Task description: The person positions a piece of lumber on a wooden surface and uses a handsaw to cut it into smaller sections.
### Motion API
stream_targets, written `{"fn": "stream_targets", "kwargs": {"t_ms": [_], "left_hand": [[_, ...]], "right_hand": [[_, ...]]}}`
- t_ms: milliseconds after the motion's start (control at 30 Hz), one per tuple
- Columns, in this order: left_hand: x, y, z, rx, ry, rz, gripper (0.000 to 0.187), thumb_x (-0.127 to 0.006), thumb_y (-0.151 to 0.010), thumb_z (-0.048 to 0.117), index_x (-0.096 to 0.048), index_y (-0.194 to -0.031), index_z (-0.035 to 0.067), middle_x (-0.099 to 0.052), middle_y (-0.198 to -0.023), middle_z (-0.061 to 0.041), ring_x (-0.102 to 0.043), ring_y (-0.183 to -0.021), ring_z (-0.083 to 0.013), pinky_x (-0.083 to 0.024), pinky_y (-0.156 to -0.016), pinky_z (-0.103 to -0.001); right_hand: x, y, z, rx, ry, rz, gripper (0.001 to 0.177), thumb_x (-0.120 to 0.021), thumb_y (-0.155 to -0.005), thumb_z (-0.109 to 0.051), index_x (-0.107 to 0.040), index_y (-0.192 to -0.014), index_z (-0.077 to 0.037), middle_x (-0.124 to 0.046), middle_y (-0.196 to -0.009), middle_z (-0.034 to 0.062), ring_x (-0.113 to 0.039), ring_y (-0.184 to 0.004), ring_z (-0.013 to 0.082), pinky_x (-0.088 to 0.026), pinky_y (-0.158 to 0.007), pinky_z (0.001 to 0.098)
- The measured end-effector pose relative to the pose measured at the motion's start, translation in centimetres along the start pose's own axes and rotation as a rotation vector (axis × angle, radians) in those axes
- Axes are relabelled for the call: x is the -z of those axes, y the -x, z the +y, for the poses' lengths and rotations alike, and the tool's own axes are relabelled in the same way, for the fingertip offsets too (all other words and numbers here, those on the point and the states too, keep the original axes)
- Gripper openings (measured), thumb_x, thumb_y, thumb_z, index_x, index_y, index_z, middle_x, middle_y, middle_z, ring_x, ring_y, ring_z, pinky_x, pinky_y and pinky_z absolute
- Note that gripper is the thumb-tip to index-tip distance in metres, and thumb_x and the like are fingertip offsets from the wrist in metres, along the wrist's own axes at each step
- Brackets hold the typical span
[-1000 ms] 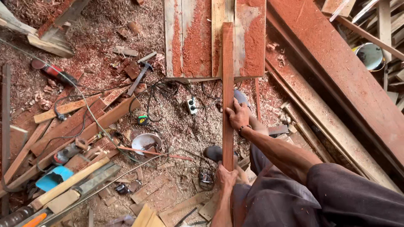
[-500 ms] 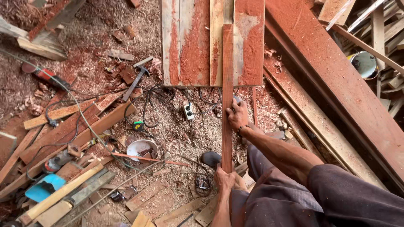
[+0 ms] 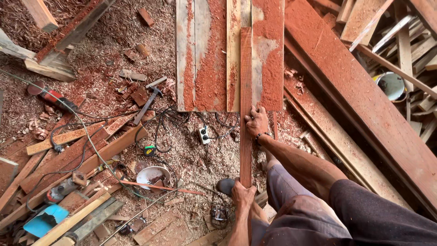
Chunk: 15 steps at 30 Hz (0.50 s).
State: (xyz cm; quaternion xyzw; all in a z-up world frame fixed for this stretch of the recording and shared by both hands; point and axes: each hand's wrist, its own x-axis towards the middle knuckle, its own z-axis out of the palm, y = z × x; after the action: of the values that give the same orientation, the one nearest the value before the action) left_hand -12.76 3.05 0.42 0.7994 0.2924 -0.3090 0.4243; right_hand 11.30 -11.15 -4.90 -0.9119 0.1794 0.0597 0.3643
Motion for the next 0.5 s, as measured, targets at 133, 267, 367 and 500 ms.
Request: {"fn": "stream_targets", "kwargs": {"t_ms": [133, 267, 367, 500], "left_hand": [[1.0, -0.8, 2.6, 0.054, 0.126, -0.040, 0.067, -0.055, -0.072, 0.070, -0.065, -0.105, 0.013, -0.070, -0.091, -0.010, -0.064, -0.084, -0.0287, -0.048, -0.077, -0.045], [-0.3, -2.8, 2.1, 0.023, 0.193, -0.061, 0.068, -0.039, -0.088, 0.079, -0.060, -0.096, 0.014, -0.056, -0.071, -0.002, -0.054, -0.065, -0.0191, -0.043, -0.064, -0.040], [-0.7, -3.9, 2.6, 0.056, 0.151, -0.080, 0.085, -0.029, -0.079, 0.088, -0.062, -0.108, 0.015, -0.059, -0.075, -0.001, -0.058, -0.068, -0.0182, -0.049, -0.067, -0.038], [-0.8, -4.7, 3.9, 0.038, 0.149, -0.039, 0.077, -0.033, -0.084, 0.084, -0.062, -0.097, 0.014, -0.059, -0.072, -0.003, -0.058, -0.066, -0.0195, -0.044, -0.061, -0.039]], "right_hand": [[-1.2, -2.9, 1.3, 0.089, 0.054, 0.103, 0.045, -0.065, -0.087, -0.023, -0.064, -0.130, -0.009, -0.044, -0.107, 0.0103, -0.051, -0.095, 0.0299, -0.045, -0.082, 0.0399], [-0.1, -3.9, -0.1, 0.063, 0.055, 0.077, 0.035, -0.060, -0.088, -0.023, -0.063, -0.120, -0.008, -0.042, -0.104, 0.0104, -0.049, -0.094, 0.0294, -0.044, -0.079, 0.0418], [0.3, -5.3, -1.0, -0.011, 0.046, 0.060, 0.020, -0.063, -0.091, -0.024, -0.067, -0.105, -0.010, -0.044, -0.104, 0.0070, -0.049, -0.094, 0.0242, -0.045, -0.079, 0.0383], [0.8, -6.8, -2.1, -0.079, 0.092, 0.007, 0.035, -0.064, -0.094, -0.028, -0.062, -0.125, -0.011, -0.043, -0.109, 0.0095, -0.049, -0.097, 0.0252, -0.051, -0.083, 0.0406]]}}
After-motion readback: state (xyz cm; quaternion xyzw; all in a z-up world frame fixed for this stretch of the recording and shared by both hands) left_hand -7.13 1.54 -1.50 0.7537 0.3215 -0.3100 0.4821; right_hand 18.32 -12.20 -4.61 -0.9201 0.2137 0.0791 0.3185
